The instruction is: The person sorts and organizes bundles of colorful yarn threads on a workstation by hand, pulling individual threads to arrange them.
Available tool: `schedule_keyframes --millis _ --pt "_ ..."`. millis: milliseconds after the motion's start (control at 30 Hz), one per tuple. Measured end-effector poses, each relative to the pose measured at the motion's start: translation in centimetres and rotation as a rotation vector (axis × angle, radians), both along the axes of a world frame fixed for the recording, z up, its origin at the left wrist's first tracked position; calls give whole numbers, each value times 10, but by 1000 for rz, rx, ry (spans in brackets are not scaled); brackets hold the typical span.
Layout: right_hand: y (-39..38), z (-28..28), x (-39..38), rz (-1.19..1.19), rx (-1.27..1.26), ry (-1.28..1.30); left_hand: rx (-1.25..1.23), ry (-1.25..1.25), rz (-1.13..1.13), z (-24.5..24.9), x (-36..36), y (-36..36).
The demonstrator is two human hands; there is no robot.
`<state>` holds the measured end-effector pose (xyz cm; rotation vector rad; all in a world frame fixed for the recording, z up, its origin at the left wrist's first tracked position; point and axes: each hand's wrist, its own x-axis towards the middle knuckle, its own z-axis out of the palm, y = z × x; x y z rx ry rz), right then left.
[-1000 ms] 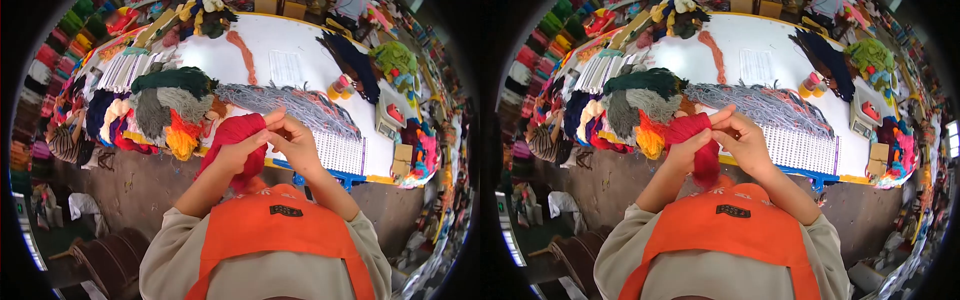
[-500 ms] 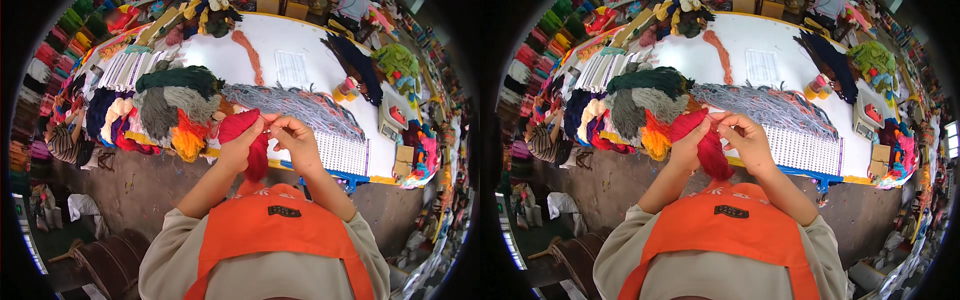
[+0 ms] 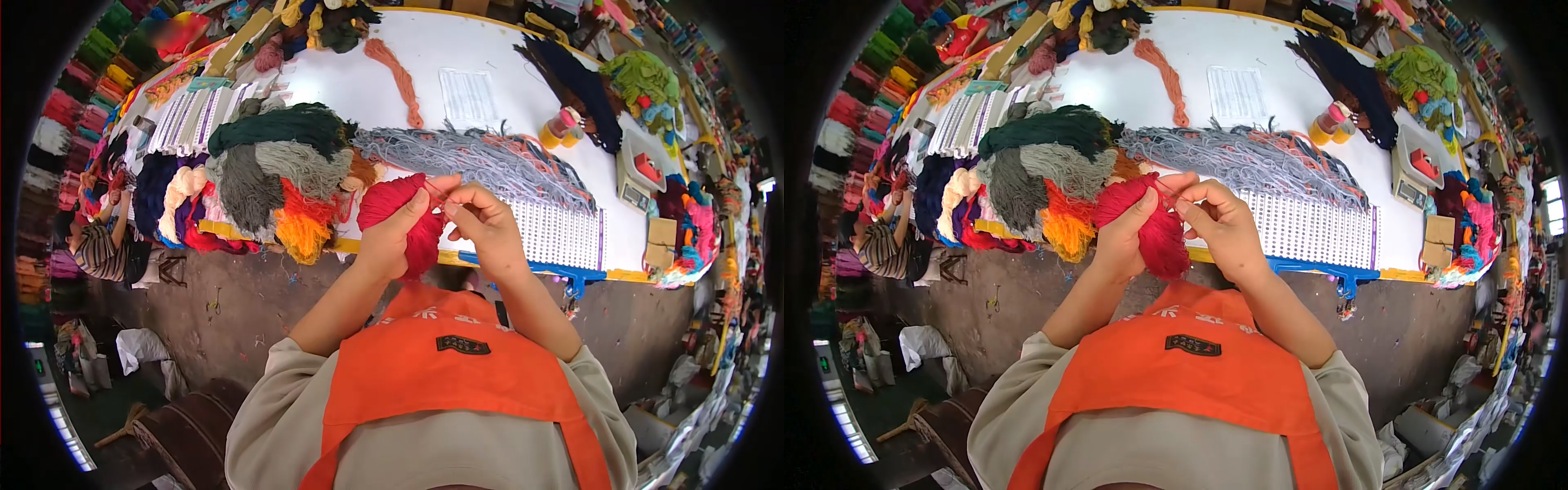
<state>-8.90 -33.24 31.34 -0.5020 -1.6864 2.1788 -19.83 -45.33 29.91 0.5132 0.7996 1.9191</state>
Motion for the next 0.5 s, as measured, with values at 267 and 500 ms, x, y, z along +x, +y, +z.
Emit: schedule_keyframes --millis 267,500 --pt "33 -8 8 78 -284 24 -152 -52 11 -7 10 25" --pt "103 -33 29 -94 77 93 -142 -100 -19 -13 -30 29"
